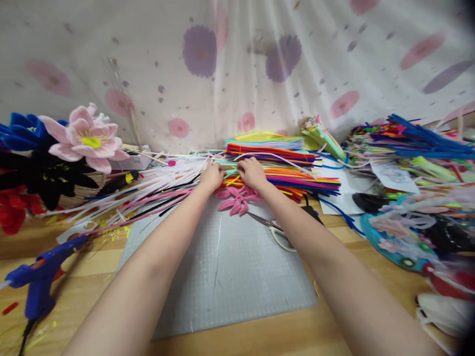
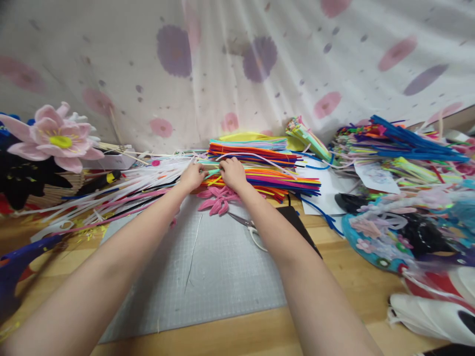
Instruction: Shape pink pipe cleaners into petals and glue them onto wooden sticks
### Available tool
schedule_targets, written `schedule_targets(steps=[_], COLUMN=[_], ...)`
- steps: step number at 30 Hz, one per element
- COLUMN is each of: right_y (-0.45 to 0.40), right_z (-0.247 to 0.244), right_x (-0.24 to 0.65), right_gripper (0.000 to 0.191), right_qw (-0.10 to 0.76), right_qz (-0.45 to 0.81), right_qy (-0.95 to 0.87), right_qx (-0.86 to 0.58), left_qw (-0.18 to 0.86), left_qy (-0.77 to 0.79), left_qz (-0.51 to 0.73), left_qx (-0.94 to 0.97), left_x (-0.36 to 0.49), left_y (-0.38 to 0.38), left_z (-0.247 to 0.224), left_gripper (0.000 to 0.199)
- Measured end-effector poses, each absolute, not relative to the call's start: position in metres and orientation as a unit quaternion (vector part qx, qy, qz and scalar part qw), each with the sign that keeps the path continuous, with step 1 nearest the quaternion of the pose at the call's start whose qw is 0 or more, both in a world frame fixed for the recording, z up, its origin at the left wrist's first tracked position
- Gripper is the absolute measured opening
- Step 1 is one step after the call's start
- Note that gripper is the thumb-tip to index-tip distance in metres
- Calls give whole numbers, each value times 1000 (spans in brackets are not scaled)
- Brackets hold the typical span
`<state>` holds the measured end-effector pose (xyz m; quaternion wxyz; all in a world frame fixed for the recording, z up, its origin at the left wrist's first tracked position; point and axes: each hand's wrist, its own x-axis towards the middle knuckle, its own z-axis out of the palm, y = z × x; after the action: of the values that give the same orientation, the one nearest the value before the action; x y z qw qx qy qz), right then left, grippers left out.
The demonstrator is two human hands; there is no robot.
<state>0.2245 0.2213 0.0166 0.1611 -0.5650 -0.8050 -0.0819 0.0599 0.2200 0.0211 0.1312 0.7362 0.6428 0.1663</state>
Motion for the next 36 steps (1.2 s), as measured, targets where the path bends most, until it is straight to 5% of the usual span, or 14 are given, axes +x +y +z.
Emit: schedule_targets(steps=[16, 27, 33, 36], right_y=[226, 226, 189, 155], right_z=[12, 14, 49, 68], right_x=[227, 221, 190, 161], right_gripper=[19, 26, 37, 45], right_qw=[157, 190, 300, 274], right_qz=[-82, -58, -89, -113], right_qy=[-795, -774, -756, -814], right_qx=[-580, -602, -574, -499], left_qw=[158, 213, 222, 259], left_qy=[615, 727, 712, 698], left_qz=[240, 382, 431, 444], left_qx=[734, 530, 508, 498], left_x=[-32, -167, -174, -162], left_y=[215, 102, 62, 48], left_z=[46, 72, 84, 87], left_gripper=[10, 13, 10, 8])
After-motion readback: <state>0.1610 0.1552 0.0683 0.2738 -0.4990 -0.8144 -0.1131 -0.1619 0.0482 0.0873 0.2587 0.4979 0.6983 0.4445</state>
